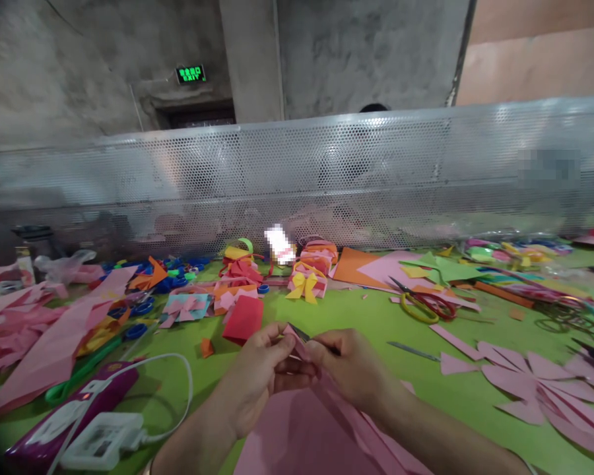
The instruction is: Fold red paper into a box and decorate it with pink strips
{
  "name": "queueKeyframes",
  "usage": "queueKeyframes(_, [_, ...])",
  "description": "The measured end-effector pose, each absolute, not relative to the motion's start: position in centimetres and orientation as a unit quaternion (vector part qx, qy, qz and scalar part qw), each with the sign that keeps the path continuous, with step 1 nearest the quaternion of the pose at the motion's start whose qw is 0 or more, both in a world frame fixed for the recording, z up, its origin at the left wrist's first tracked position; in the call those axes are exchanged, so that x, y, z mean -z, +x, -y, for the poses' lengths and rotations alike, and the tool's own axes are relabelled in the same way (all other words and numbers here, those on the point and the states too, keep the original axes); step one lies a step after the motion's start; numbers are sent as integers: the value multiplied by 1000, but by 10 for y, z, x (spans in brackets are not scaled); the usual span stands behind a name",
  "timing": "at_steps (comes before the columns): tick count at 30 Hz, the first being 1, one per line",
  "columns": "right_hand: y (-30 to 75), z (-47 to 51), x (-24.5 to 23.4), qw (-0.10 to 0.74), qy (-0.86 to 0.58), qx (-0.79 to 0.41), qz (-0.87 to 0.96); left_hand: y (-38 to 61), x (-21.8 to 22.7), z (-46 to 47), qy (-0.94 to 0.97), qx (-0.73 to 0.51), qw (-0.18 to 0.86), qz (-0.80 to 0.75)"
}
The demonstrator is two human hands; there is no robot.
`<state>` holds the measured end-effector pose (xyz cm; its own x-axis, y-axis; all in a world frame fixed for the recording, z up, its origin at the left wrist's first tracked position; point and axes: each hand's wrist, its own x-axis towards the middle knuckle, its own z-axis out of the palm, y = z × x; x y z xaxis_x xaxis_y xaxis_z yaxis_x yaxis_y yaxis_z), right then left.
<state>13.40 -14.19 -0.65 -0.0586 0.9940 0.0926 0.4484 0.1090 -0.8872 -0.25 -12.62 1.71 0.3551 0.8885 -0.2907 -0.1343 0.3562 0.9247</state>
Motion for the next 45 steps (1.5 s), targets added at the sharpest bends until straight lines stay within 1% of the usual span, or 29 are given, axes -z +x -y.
queueKeyframes(4, [136,143,7,441,-588,-374,566,-3,-18,125,422,-381,696,-439])
queueKeyframes(6, [138,143,7,449,-591,-370,559,-3,-18,124,415,-391,694,-438])
queueKeyframes(12, [137,142,6,407,-580,-405,577,-6,-18,122,430,-391,678,-449])
queueKeyframes(18, [136,145,0,395,-587,-387,591,-8,-12,119,483,-386,639,-458])
queueKeyframes(22, [138,148,-1,335,-592,-394,618,-13,-13,114,444,-466,614,-457])
queueKeyframes(29, [151,146,-5,274,-588,-368,666,-31,-21,94,328,-604,569,-451])
queueKeyframes(34, [165,145,-16,267,-570,-367,685,-41,-32,88,277,-667,535,-438])
queueKeyframes(36, [166,145,-18,272,-569,-359,688,-40,-32,90,273,-683,538,-412])
queueKeyframes(38, [164,145,-18,283,-567,-350,690,-34,-27,94,320,-638,575,-400])
queueKeyframes(41, [160,144,-15,307,-559,-350,686,-18,-14,105,444,-465,647,-410])
queueKeyframes(42, [159,144,-14,310,-554,-353,687,-14,-11,108,465,-428,657,-411])
queueKeyframes(43, [158,144,-14,309,-551,-356,689,-12,-8,110,476,-408,661,-413])
queueKeyframes(45, [158,143,-13,296,-547,-358,697,-12,-7,110,473,-415,653,-422])
